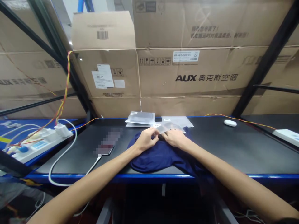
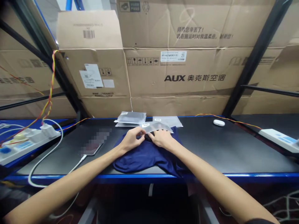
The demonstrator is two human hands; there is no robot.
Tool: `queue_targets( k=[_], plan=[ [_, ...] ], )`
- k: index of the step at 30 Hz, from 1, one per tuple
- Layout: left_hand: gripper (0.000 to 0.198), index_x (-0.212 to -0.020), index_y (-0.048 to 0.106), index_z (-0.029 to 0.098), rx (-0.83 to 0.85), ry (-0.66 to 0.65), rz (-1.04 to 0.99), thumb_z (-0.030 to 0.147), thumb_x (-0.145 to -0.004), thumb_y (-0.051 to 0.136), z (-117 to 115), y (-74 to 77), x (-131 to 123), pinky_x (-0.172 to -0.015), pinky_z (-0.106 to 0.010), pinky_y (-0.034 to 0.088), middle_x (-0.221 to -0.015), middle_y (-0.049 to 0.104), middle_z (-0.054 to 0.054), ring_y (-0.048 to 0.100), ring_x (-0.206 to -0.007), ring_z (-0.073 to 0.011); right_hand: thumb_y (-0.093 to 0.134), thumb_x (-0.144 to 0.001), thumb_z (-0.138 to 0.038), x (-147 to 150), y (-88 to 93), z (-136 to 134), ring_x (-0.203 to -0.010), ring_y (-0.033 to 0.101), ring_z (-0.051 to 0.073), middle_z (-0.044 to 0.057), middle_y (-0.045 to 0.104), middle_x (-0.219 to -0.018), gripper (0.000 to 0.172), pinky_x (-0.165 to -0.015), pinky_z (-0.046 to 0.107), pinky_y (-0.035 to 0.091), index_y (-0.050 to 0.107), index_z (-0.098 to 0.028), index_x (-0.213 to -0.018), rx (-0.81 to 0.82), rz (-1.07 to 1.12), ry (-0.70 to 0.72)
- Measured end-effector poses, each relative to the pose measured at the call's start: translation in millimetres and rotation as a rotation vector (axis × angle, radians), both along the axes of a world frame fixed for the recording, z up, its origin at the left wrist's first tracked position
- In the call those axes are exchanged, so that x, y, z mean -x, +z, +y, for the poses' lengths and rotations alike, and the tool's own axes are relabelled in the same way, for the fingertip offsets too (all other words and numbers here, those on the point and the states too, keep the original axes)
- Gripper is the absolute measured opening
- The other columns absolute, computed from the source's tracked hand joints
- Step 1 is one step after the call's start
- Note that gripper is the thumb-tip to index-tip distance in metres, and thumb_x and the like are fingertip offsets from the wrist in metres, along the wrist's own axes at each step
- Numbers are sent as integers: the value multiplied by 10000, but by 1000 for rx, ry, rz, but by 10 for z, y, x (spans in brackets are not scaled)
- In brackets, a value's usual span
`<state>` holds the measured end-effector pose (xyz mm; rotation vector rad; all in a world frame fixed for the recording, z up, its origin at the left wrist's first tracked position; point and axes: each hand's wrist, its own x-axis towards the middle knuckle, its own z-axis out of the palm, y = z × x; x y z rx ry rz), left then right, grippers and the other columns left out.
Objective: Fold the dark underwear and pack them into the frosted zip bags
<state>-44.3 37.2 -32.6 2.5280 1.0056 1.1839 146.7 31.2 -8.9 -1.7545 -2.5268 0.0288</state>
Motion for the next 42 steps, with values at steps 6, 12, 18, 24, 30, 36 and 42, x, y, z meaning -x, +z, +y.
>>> queue_targets(
  k=[6, 12, 18, 24, 30, 36, 42],
  plan=[
    [138, -845, 618, 181, 56, 53, -33, 83, -753, 587, -5, 36, 10, -721, -253, 525, -811, 646, -4, 616, -752, -146, 449, -954, -582, -346, 52, -65, -1130, 612, 297, 144, 629, -1295, 583, -942, 396, 468, 489, -219, -1407, 150, 241, 301],
    [146, -855, 635, 177, 65, 29, -18, 84, -754, 588, 19, 10, 18, -711, -253, 524, -815, 657, -8, 621, -750, -147, 312, -1039, -381, -265, 23, -8, -1043, 652, 268, 143, 666, -1222, 432, -946, 409, 470, 552, -207, -1353, 4, 38, 254],
    [163, -844, 642, 177, 38, -10, -9, 63, -741, 587, 17, 9, 16, -706, -251, 515, -826, 656, -11, 618, -741, -144, 387, -971, -169, 43, 13, 113, -1066, 643, 337, 206, 672, -1204, 360, -903, 461, 494, 654, -127, -1209, -21, -85, 124],
    [155, -825, 629, 176, 19, 45, -5, 62, -727, 593, 10, 13, 17, -663, -242, 488, -772, 631, 2, 597, -697, -138, 290, -1035, -369, 3, 1, -5, -1049, 658, 329, 216, 676, -1193, 460, -878, 460, 504, 561, -128, -1319, -39, -63, 53],
    [147, -808, 633, 175, 11, 66, 1, 59, -726, 594, 17, 13, 22, -661, -243, 480, -768, 633, -2, 593, -694, -138, 330, -1003, -218, -222, -24, -46, -1043, 658, 274, 161, 689, -1173, 400, -899, 373, 479, 535, -162, -1341, -32, -60, 223],
    [166, -806, 644, 178, 4, 4, 37, 41, -725, 595, 11, 23, 40, -662, -236, 467, -799, 636, 0, 590, -706, -130, 305, -968, -132, -110, -43, 8, -981, 680, 293, 152, 692, -1160, 526, -825, 395, 503, 431, -248, -1465, -87, -140, 109],
    [162, -812, 643, 177, -21, 14, 51, 43, -737, 592, 3, 21, 23, -690, -243, 481, -817, 639, -9, 610, -737, -139, 287, -1032, -285, -86, -49, 0, -989, 687, 314, 149, 719, -1108, 496, -836, 434, 512, 323, -274, -1526, -120, -116, 73]
  ],
)
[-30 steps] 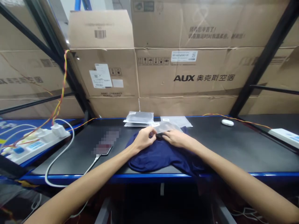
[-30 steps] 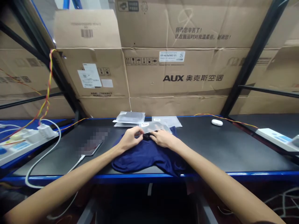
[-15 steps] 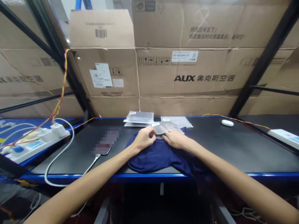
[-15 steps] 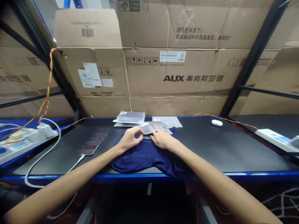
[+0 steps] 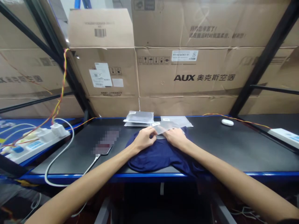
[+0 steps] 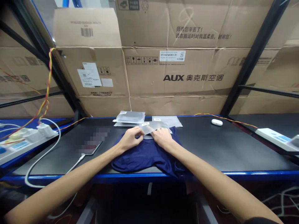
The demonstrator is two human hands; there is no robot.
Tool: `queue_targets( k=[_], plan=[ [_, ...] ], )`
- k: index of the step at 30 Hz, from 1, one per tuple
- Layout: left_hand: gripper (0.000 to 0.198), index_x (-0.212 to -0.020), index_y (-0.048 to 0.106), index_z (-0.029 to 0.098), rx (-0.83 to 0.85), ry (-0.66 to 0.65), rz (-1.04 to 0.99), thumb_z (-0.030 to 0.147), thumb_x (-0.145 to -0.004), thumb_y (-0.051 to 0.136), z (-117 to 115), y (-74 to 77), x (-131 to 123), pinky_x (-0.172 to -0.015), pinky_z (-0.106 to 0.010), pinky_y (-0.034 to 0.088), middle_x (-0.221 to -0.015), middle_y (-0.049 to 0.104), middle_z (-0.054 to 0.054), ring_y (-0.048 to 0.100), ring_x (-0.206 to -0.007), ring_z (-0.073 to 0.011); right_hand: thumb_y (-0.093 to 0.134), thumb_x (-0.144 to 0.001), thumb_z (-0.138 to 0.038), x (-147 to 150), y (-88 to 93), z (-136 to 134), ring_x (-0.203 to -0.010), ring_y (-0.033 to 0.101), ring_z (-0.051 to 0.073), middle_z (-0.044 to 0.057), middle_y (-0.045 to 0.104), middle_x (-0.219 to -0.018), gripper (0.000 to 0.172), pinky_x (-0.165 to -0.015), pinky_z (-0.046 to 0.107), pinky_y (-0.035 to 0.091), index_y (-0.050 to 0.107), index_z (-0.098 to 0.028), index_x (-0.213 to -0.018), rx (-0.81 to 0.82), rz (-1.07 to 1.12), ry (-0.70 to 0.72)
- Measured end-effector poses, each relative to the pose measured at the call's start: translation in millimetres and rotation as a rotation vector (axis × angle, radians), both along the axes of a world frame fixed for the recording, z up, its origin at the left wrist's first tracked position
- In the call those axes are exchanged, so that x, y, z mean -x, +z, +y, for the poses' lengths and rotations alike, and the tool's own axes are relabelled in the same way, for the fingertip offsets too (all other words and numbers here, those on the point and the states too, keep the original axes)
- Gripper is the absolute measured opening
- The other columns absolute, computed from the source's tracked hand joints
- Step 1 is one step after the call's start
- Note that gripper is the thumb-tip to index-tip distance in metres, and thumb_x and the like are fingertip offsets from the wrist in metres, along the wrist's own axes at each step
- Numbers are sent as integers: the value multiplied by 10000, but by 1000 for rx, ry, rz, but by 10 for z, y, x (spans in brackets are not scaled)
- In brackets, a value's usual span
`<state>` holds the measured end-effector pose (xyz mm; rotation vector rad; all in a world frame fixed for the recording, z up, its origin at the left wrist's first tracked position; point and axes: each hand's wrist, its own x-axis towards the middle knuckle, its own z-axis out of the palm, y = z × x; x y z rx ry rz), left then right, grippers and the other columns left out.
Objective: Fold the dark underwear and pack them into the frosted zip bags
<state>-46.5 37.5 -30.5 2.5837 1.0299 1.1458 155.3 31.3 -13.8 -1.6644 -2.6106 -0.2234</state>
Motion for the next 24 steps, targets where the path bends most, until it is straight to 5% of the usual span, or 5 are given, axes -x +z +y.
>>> queue_targets(
  k=[3, 8, 13, 18, 24],
  plan=[
    [157, -808, 640, 177, 0, 16, 13, 44, -738, 592, -6, 4, -5, -696, -244, 485, -822, 643, -10, 614, -743, -142, 330, -1034, -410, -69, -35, -55, -1097, 654, 322, 175, 686, -1210, 512, -938, 471, 488, 378, -213, -1504, 16, 92, 48],
    [166, -829, 661, 179, 0, 78, 45, 52, -751, 587, -16, 26, 19, -688, -242, 489, -808, 642, -7, 608, -721, -138, 504, -967, -414, -396, -12, -230, -1310, 517, 314, 120, 568, -1416, 446, -1084, 469, 423, 591, -221, -1359, 50, 356, 399],
    [358, -1046, 725, 227, -18, 75, 107, 50, -799, 536, -13, 32, 53, -783, -259, 531, -999, 687, -24, 653, -834, -152, 552, -925, -304, -918, 55, -221, -896, 739, 219, 33, 780, -1000, 257, -840, 312, 582, 760, -236, -1061, -90, 703, 396],
    [493, -1178, 711, 275, -59, 126, 252, 30, -800, 512, -1, 28, 75, -941, -315, 542, -1295, 636, -26, 631, -1126, -204, 578, -873, -206, -1248, -62, -35, -1065, 688, 260, 71, 723, -1187, 336, -930, 398, 559, 712, -242, -1179, -280, 394, 387],
    [413, -1123, 748, 241, 4, 170, 363, 61, -815, 540, 3, 34, 72, -1031, -367, 514, -1299, 657, -36, 620, -1190, -238, 576, -918, -194, -1179, -126, -8, -1054, 686, 272, 110, 688, -1252, 322, -885, 411, 577, 691, -226, -1216, -429, 71, 441]
  ],
)
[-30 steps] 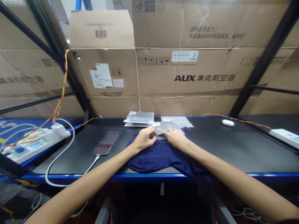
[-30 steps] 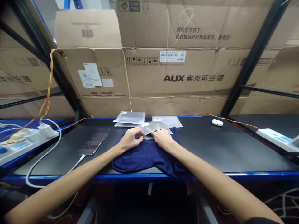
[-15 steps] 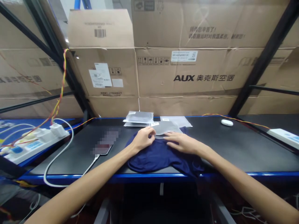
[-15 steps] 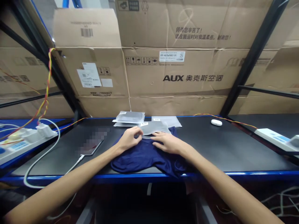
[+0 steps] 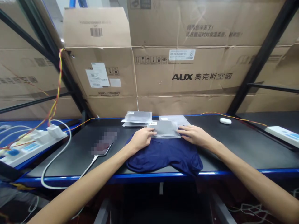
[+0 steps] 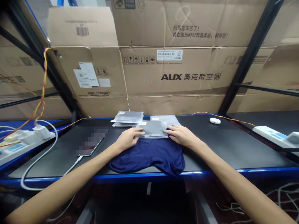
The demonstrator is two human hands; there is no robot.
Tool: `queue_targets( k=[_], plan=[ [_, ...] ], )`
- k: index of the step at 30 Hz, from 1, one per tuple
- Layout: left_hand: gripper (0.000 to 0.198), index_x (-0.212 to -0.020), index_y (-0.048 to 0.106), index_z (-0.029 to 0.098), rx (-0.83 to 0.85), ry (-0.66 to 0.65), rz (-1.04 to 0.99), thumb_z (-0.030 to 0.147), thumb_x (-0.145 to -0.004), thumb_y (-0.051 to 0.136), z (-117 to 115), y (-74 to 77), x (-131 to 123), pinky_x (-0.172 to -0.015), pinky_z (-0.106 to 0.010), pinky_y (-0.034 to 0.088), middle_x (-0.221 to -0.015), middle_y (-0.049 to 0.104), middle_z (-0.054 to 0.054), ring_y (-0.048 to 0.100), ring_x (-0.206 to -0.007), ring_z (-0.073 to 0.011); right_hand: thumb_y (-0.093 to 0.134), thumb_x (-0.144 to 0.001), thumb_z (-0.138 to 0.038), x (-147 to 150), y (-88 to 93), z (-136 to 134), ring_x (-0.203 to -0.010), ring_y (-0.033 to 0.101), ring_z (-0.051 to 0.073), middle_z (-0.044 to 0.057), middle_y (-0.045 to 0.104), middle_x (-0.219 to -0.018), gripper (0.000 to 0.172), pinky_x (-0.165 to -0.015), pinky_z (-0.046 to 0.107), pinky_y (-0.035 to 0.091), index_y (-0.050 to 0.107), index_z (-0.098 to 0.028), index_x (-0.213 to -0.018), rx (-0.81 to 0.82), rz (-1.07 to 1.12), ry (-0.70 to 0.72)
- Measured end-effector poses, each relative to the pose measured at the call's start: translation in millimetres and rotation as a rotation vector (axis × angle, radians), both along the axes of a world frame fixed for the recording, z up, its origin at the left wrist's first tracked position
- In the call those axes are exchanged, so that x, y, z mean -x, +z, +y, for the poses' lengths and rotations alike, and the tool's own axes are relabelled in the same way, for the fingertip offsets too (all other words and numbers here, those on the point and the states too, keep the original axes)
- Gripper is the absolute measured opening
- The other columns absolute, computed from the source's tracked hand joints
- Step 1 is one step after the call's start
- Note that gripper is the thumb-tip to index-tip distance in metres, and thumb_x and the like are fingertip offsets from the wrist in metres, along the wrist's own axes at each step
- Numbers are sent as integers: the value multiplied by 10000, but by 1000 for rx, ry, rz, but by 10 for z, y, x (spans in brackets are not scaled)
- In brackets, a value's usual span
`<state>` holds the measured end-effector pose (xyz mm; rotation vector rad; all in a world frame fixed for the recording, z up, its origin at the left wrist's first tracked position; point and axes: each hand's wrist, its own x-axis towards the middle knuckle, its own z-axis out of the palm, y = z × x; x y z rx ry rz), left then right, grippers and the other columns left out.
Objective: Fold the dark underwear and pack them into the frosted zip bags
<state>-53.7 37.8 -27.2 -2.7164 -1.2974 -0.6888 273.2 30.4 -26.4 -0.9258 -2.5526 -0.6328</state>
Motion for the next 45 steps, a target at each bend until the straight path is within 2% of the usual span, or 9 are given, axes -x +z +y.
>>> queue_targets(
  k=[8, 11, 14, 18, 24, 30, 37, 40, 45],
  plan=[
    [365, -1014, 761, 229, -32, 19, -50, 65, -768, 546, 16, 14, 1, -977, -354, 545, -1212, 703, -23, 665, -1101, -222, 505, -967, -188, 48, -29, -23, -984, 720, 222, 66, 752, -1117, 282, -864, 355, 595, 714, -222, -1153, -100, 8, 137],
    [372, -1138, 696, 179, -123, -117, -61, 111, -793, 576, 9, 44, -112, -1021, -360, 513, -1256, 668, -80, 623, -1165, -231, 513, -961, -199, 60, -74, -20, -994, 724, 217, 59, 757, -1105, 277, -888, 347, 594, 719, -220, -1146, -63, 81, 156],
    [352, -1238, 617, 165, -186, -296, -12, 217, -893, 565, -13, 77, -313, -1008, -365, 513, -1265, 650, -106, 611, -1170, -230, 531, -947, -200, 95, -104, -31, -989, 729, 216, 60, 762, -1084, 267, -902, 342, 593, 728, -218, -1126, -35, 172, 158],
    [246, -1123, 653, 164, -251, -366, 87, 305, -969, 524, -30, 89, -597, -918, -331, 532, -1112, 704, -86, 657, -1045, -218, 536, -935, -182, 135, -134, -62, -990, 729, 207, 37, 764, -1078, 275, -923, 320, 584, 733, -239, -1118, -25, 224, 143],
    [291, -925, 689, 172, -301, -295, 154, 337, -1002, 463, -27, 41, -784, -724, -292, 518, -857, 719, -57, 685, -804, -198, 545, -927, -178, 152, -155, -94, -968, 735, 214, 39, 760, -1084, 284, -893, 311, 594, 729, -240, -1134, -8, 232, 148],
    [265, -1079, 674, 224, -289, -261, 126, 336, -1005, 446, -52, 24, -778, -660, -287, 493, -849, 715, -32, 677, -755, -190, 529, -932, -163, 173, -117, -130, -914, 749, 223, 83, 764, -1066, 266, -814, 294, 616, 727, -186, -1107, -62, 204, 170],
    [218, -989, 659, 200, -333, -275, 219, 246, -979, 445, -79, 58, -758, -683, -283, 481, -979, 691, -51, 648, -804, -174, 508, -934, -157, 145, -99, -138, -914, 749, 207, 68, 759, -1095, 298, -798, 285, 619, 698, -210, -1156, -66, 151, 160],
    [180, -956, 645, 200, -391, -276, 259, 227, -960, 467, -40, 70, -638, -699, -294, 477, -992, 677, -49, 634, -843, -186, 487, -949, -167, 94, -89, -134, -873, 755, 189, 60, 766, -1073, 283, -769, 261, 620, 698, -205, -1134, -107, 135, 149],
    [156, -899, 630, 200, -469, -245, 310, 203, -938, 479, 52, 94, -276, -723, -299, 474, -974, 659, -50, 608, -910, -201, 489, -955, -184, -6, -64, -137, -883, 754, 192, 60, 766, -1071, 268, -794, 272, 619, 706, -202, -1111, -130, 141, 143]
  ],
)
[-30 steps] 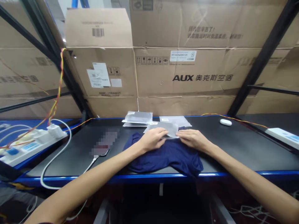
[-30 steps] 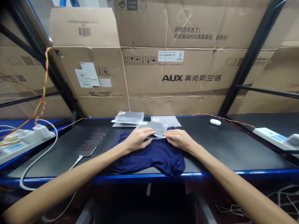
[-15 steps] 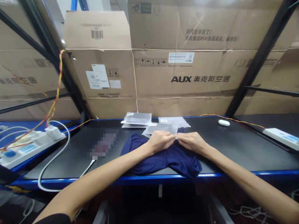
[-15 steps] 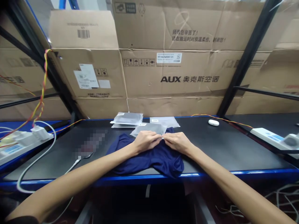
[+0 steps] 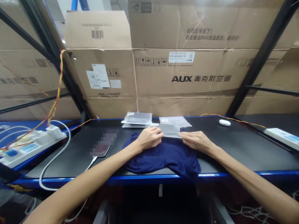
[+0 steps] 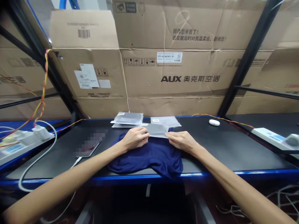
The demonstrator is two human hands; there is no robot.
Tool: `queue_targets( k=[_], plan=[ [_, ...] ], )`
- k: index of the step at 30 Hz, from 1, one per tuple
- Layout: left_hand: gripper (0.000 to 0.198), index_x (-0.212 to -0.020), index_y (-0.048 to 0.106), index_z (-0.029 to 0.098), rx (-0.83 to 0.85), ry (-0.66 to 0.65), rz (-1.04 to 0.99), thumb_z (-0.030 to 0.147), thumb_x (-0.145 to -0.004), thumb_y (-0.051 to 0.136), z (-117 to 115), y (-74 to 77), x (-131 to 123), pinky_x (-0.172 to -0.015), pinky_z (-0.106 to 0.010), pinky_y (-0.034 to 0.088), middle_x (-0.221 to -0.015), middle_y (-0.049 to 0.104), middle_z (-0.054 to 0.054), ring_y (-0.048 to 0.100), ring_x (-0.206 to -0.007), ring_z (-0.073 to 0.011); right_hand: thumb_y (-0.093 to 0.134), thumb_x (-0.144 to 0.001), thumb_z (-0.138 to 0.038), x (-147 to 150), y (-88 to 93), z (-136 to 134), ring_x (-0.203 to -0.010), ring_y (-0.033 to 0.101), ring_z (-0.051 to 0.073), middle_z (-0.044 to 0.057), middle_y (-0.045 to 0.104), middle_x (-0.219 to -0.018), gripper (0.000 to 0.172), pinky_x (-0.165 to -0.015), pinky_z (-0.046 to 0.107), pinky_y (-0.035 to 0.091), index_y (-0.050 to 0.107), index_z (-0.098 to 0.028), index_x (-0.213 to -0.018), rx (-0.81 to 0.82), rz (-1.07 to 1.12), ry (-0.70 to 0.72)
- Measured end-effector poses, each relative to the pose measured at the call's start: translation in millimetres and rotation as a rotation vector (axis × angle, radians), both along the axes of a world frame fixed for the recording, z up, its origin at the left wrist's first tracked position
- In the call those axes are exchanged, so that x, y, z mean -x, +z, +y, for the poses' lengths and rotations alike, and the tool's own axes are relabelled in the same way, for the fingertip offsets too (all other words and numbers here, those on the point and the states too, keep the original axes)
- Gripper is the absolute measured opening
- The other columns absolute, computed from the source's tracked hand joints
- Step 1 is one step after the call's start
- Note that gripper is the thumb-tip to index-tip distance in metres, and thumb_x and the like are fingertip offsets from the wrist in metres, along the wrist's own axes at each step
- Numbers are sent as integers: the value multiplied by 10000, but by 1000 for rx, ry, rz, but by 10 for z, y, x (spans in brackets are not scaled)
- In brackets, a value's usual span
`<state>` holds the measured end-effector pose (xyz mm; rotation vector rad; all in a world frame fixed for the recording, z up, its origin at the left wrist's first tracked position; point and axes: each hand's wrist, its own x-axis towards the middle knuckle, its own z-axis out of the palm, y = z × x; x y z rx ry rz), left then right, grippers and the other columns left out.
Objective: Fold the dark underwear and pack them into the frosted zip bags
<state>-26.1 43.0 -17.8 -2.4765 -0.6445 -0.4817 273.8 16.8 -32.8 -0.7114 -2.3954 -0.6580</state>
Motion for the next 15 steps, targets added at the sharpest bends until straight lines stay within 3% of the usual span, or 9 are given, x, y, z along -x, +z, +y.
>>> queue_targets(
  k=[9, 15],
  plan=[
    [136, -844, 636, 195, 47, 130, 43, 144, -844, 510, -55, 200, 498, -704, -309, 473, -905, 647, -63, 589, -877, -213, 527, -932, -165, -100, 6, 1, -877, 756, 203, 47, 771, -1048, 265, -803, 296, 623, 725, -215, -1101, 25, 74, -21],
    [127, -859, 634, 191, 132, 191, -10, 155, -798, 529, -115, 194, 510, -720, -334, 492, -891, 632, -81, 588, -879, -239, 550, -924, -173, -105, -26, 1, -850, 759, 196, 32, 775, -1034, 266, -785, 278, 624, 728, -234, -1111, 33, 83, -2]
  ],
)
